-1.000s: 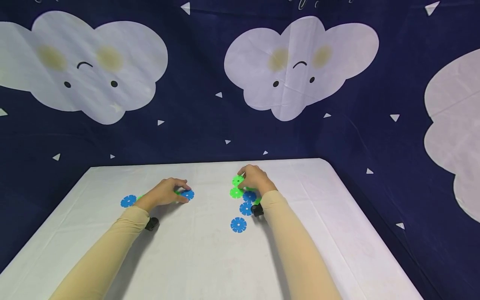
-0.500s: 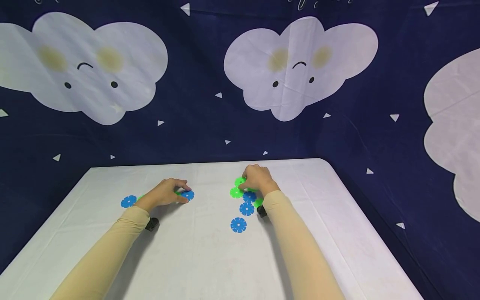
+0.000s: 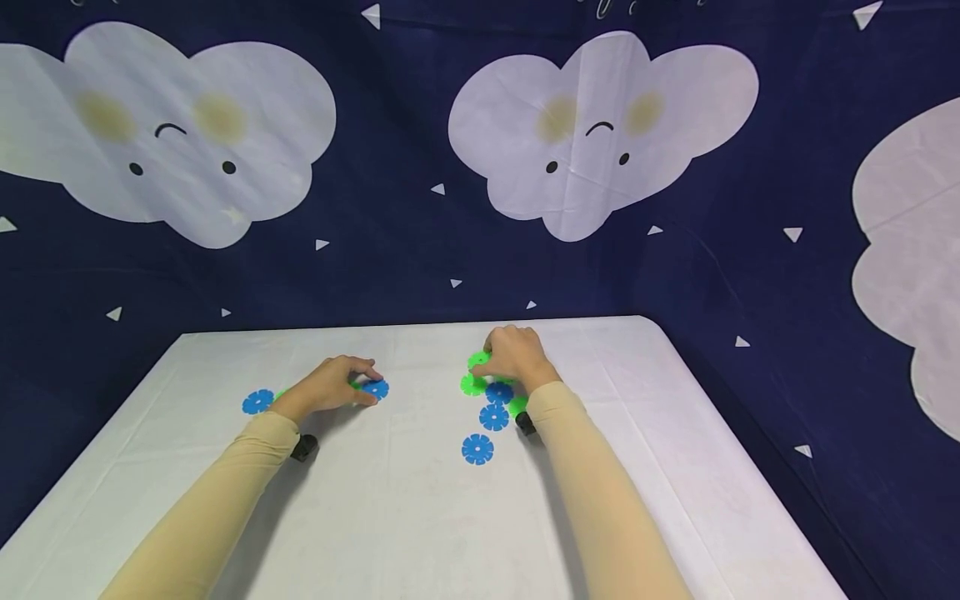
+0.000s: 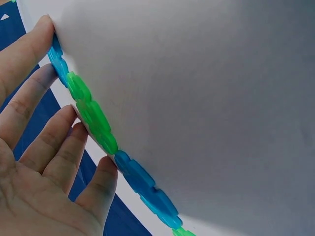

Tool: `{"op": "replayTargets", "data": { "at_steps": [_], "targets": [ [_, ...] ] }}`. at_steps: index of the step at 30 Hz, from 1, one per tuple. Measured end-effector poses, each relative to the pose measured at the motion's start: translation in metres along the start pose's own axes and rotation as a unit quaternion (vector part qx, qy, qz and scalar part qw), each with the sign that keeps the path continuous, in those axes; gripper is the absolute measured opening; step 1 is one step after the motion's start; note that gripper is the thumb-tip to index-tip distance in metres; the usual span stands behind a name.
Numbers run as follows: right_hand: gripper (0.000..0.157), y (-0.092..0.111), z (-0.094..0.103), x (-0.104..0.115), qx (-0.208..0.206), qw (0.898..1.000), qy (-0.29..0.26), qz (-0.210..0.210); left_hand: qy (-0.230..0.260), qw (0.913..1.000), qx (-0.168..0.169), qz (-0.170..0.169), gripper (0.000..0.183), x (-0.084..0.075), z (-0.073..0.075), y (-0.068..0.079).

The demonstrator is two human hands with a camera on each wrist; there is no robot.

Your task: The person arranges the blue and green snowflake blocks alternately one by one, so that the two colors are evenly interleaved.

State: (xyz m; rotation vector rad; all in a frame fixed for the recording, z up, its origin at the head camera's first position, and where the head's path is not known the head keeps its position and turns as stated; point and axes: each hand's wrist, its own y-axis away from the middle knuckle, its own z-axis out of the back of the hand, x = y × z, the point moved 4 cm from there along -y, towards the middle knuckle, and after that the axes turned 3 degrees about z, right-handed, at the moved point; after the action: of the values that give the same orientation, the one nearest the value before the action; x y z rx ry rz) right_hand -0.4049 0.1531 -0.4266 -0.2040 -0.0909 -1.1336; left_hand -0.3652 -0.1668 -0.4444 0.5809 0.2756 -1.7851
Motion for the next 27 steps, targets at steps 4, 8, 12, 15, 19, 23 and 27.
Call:
{"op": "replayTargets", "data": {
  "at_steps": [4,8,12,15,19,23,27],
  "targets": [
    [0.051,-0.002,0.003,0.011,-0.017,1.0,-0.014,0.018,-0.002,1.0,0.004,0.001,0.043,-0.001,0.0,0.0],
    [0.049,-0.005,0.004,0.025,-0.024,0.999,-0.023,0.037,-0.003,1.0,0.005,0.0,0.043,-0.002,0.0,0.0],
    [0.048,-0.009,0.0,0.038,-0.03,0.998,-0.022,0.05,-0.003,1.0,0.002,-0.002,0.042,-0.002,0.001,0.0],
    [0.049,-0.012,-0.003,0.046,-0.026,0.998,-0.018,0.057,-0.001,1.0,0.002,-0.002,0.042,-0.002,0.0,-0.001],
    [0.049,-0.014,-0.009,0.056,-0.014,0.998,-0.021,0.063,0.005,1.0,0.002,-0.003,0.041,-0.003,-0.001,-0.001],
    [0.047,-0.015,-0.015,0.068,-0.004,0.997,-0.026,0.072,0.008,0.9999,0.003,-0.006,0.041,-0.004,-0.002,-0.002],
    [0.047,-0.019,-0.02,0.084,-0.005,0.995,-0.021,0.093,0.005,1.0,0.0,-0.005,0.042,-0.001,0.002,0.0]
  ]
}}
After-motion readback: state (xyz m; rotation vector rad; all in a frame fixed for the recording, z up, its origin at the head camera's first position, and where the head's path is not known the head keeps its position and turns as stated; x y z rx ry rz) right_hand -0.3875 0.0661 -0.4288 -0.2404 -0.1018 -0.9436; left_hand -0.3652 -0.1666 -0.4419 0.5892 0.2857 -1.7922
